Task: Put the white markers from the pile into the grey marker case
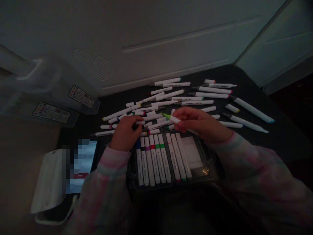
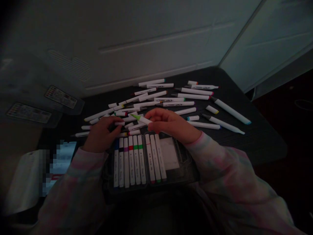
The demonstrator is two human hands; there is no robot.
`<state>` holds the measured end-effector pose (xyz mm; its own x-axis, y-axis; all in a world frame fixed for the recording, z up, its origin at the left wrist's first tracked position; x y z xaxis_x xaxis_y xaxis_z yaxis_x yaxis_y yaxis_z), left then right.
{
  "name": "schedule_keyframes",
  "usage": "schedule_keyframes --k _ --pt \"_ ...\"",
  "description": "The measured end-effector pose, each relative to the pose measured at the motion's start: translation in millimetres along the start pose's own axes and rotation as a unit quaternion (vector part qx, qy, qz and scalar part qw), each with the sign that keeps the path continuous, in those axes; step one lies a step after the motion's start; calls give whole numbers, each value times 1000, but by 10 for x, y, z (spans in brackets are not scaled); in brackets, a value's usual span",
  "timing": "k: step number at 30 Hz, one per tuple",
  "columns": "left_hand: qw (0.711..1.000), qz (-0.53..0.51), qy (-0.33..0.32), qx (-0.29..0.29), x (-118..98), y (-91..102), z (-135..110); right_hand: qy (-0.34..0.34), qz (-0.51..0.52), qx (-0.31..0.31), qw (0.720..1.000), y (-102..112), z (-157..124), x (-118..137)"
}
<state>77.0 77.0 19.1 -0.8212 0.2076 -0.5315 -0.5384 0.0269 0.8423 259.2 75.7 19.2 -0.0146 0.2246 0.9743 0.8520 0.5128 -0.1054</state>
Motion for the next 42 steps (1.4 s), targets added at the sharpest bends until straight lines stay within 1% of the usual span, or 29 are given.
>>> schedule_keyframes --k 4,6,11,15,21,25,30,33,36,39,42 --pt "999 26 -27 6 -41 -2 1 3 -8 -16 1000 24 5 4" --pt "999 36 -35 10 -55 -4 -1 -7 0 -26 1000 37 9 -13" --pt "998 44 -45 6 -86 -1 -8 -36 47 -41 997 60 15 -66" --pt "998 44 -55 -7 -146 29 -19 -37 82 -47 995 81 7 -66" --pt "995 32 -94 -4 -310 46 -59 -40 111 -38 992 64 -2 -40" --pt "993 30 -114 -12 -368 53 -82 -37 134 -31 990 51 8 -35" --pt "992 29 -119 -27 -382 83 -100 -25 133 -21 991 36 6 -34" --pt "990 25 -126 -52 -374 132 -107 -13 136 -17 991 24 5 -23" --pt "988 23 -132 -75 -357 171 -109 -5 140 -25 990 34 8 -11" --pt "990 20 -124 -69 -346 162 -104 -7 145 -36 989 49 8 0" --pt "993 27 -108 -43 -348 115 -97 -7 149 -42 988 52 4 21"
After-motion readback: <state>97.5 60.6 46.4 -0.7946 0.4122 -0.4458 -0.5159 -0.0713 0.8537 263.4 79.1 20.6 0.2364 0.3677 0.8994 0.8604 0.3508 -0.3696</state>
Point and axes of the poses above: each hand's wrist, its own z-axis towards the middle knuckle, its own y-axis out of the back of the hand, x = y × z, the point moved 7 cm from there along z, towards the middle knuckle, and after that the axes turned 7 degrees about -z, right-handed, at the moved point
